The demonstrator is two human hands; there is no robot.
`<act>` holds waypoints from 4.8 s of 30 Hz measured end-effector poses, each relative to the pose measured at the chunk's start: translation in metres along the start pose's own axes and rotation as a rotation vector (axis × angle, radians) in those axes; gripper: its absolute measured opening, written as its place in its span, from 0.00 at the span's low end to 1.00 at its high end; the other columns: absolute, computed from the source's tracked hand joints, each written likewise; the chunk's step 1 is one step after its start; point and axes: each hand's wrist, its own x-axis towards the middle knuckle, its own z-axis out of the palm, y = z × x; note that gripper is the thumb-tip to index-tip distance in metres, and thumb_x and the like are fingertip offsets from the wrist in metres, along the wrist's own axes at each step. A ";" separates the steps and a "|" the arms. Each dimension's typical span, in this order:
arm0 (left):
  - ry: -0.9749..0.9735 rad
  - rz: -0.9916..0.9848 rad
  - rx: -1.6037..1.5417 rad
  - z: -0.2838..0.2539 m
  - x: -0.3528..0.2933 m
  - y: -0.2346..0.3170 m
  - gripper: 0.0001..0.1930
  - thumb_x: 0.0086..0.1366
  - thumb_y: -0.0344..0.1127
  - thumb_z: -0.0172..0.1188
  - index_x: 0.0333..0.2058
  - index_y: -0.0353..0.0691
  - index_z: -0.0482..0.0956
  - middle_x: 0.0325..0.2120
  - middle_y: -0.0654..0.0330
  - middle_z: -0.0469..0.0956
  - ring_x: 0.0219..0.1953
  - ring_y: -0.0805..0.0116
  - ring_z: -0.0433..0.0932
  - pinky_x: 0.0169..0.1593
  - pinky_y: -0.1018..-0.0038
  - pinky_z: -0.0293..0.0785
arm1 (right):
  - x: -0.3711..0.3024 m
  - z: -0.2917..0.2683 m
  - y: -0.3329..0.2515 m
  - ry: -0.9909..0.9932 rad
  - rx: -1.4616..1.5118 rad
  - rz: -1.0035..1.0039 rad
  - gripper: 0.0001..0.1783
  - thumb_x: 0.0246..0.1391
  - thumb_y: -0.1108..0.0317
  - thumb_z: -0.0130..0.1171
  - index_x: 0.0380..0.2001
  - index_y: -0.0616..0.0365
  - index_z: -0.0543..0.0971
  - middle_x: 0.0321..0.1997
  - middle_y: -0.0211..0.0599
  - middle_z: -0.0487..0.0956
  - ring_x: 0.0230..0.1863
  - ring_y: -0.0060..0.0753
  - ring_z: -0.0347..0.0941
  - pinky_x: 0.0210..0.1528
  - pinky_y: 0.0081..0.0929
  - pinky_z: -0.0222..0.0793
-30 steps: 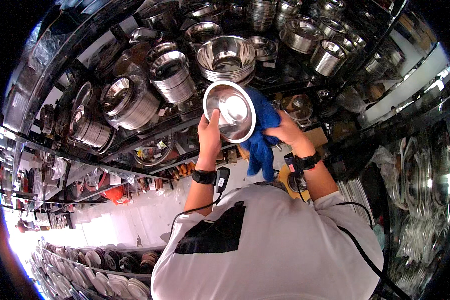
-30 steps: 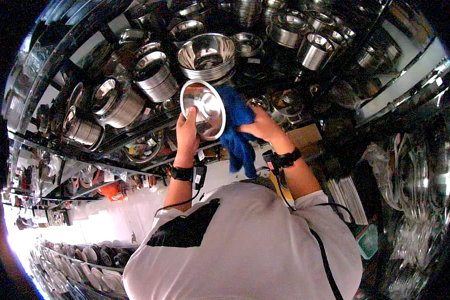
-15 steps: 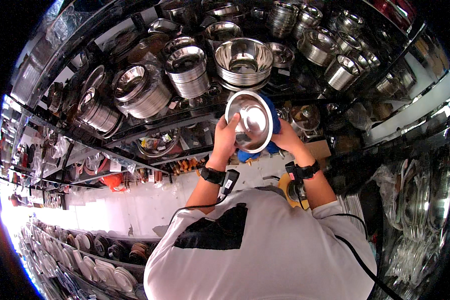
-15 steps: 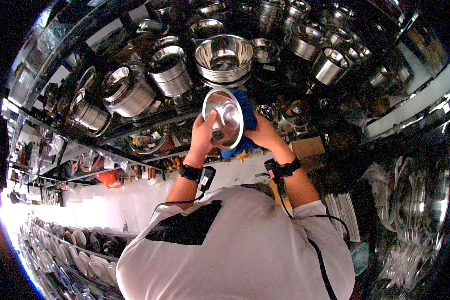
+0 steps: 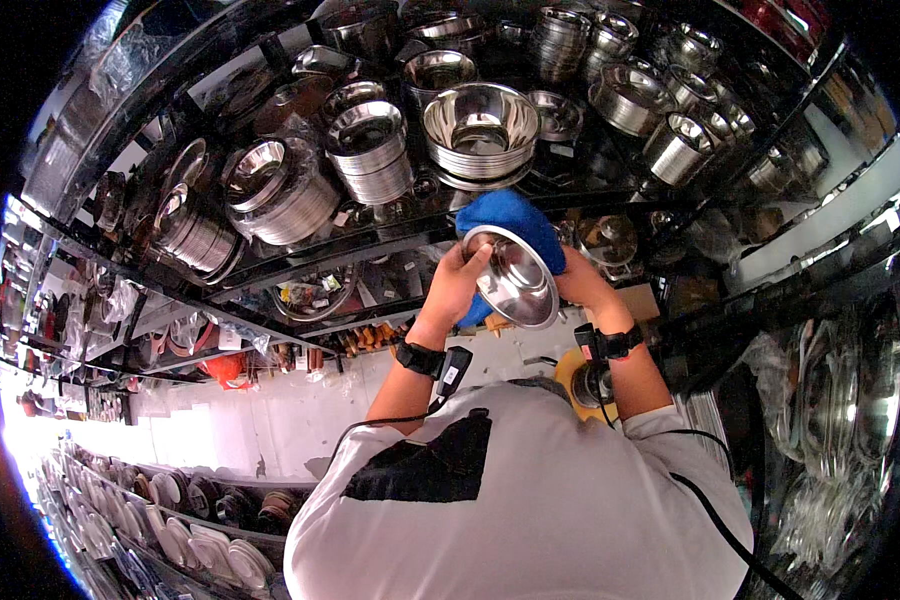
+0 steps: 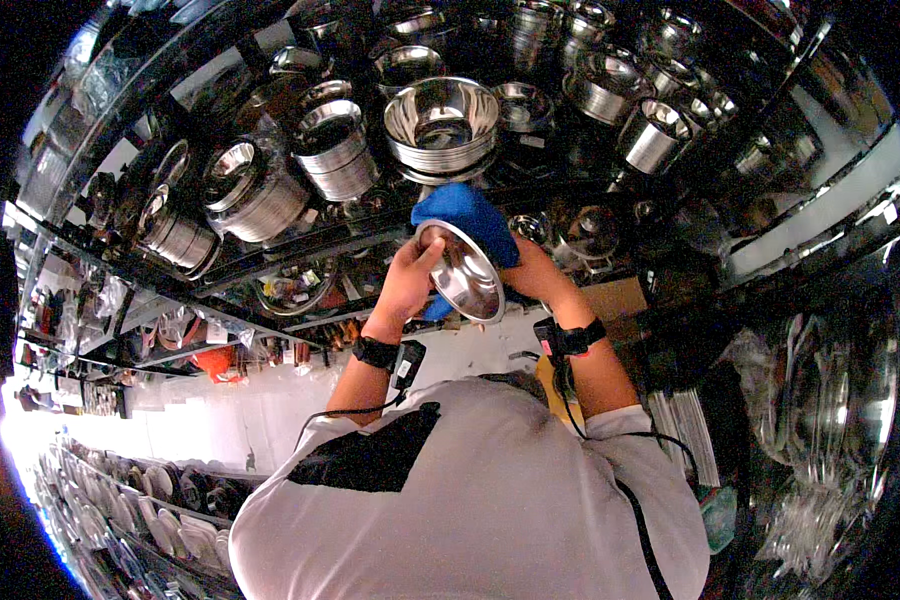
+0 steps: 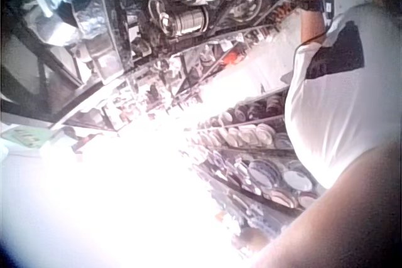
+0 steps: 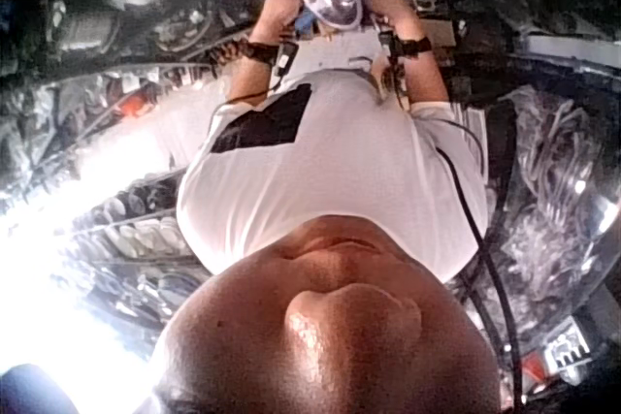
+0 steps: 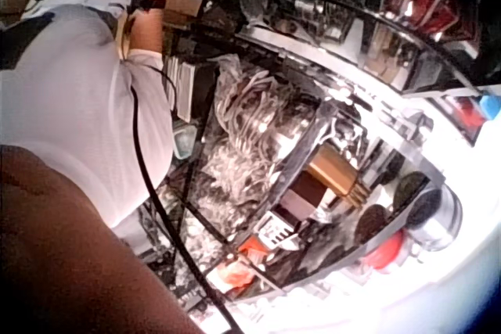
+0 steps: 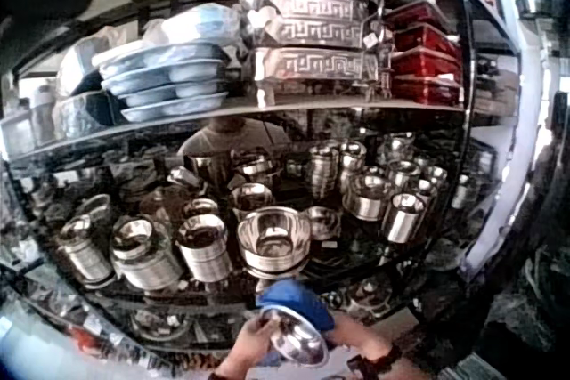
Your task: The person repeatedly picks up small metal bowls from a shelf, rubs them with a blue cloth, and places them on a yellow rotating polishing pad. The person then returns the bowls to the shelf. This cycle is repeated multiple times throughout the clip.
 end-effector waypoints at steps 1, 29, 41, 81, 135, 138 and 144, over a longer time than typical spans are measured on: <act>0.008 0.009 0.000 0.002 0.000 0.000 0.13 0.63 0.37 0.51 0.43 0.35 0.70 0.36 0.65 0.74 0.36 0.76 0.72 0.39 0.77 0.71 | -0.002 0.000 0.010 -0.006 0.017 -0.002 0.29 0.41 0.71 0.64 0.49 0.60 0.69 0.46 0.38 0.75 0.46 0.30 0.69 0.51 0.30 0.63; 0.053 -0.105 -0.415 0.078 0.030 -0.005 0.14 0.65 0.32 0.45 0.46 0.30 0.64 0.40 0.51 0.73 0.41 0.60 0.76 0.44 0.63 0.76 | 0.054 -0.192 0.063 0.412 -0.883 -0.100 0.33 0.36 0.64 0.66 0.50 0.54 0.69 0.60 0.53 0.58 0.55 0.59 0.59 0.56 0.44 0.59; 0.031 0.018 -0.307 0.128 0.080 -0.002 0.16 0.67 0.32 0.40 0.51 0.32 0.60 0.45 0.51 0.70 0.44 0.59 0.74 0.47 0.63 0.74 | 0.045 -0.181 0.017 0.247 0.253 0.097 0.18 0.54 0.61 0.53 0.45 0.62 0.72 0.24 0.33 0.77 0.19 0.22 0.71 0.21 0.19 0.66; 0.376 0.198 0.155 0.083 0.136 -0.062 0.22 0.61 0.36 0.56 0.51 0.33 0.66 0.38 0.63 0.73 0.38 0.78 0.70 0.41 0.82 0.67 | 0.225 -0.194 0.058 0.496 0.302 0.248 0.11 0.49 0.77 0.49 0.37 0.67 0.66 0.26 0.45 0.75 0.23 0.34 0.75 0.22 0.27 0.74; -0.847 -0.722 0.932 0.070 0.065 -0.546 0.20 0.59 0.37 0.52 0.49 0.35 0.67 0.46 0.42 0.69 0.50 0.49 0.67 0.52 0.67 0.66 | -0.343 0.082 0.449 1.292 0.799 0.973 0.29 0.52 0.68 0.52 0.58 0.53 0.59 0.55 0.36 0.65 0.49 0.33 0.67 0.44 0.35 0.69; -0.918 -0.542 0.947 0.075 0.069 -0.565 0.18 0.60 0.36 0.50 0.48 0.37 0.68 0.44 0.41 0.70 0.49 0.47 0.68 0.51 0.65 0.67 | -0.347 0.072 0.472 1.275 0.716 0.994 0.30 0.50 0.67 0.54 0.57 0.56 0.59 0.60 0.39 0.59 0.56 0.38 0.63 0.49 0.38 0.66; -1.117 -0.368 0.938 0.060 0.070 -0.614 0.18 0.60 0.40 0.51 0.47 0.37 0.69 0.42 0.43 0.71 0.45 0.47 0.70 0.49 0.61 0.67 | -0.332 0.051 0.482 1.372 0.876 1.055 0.28 0.49 0.65 0.56 0.54 0.59 0.64 0.54 0.38 0.67 0.50 0.35 0.67 0.49 0.36 0.64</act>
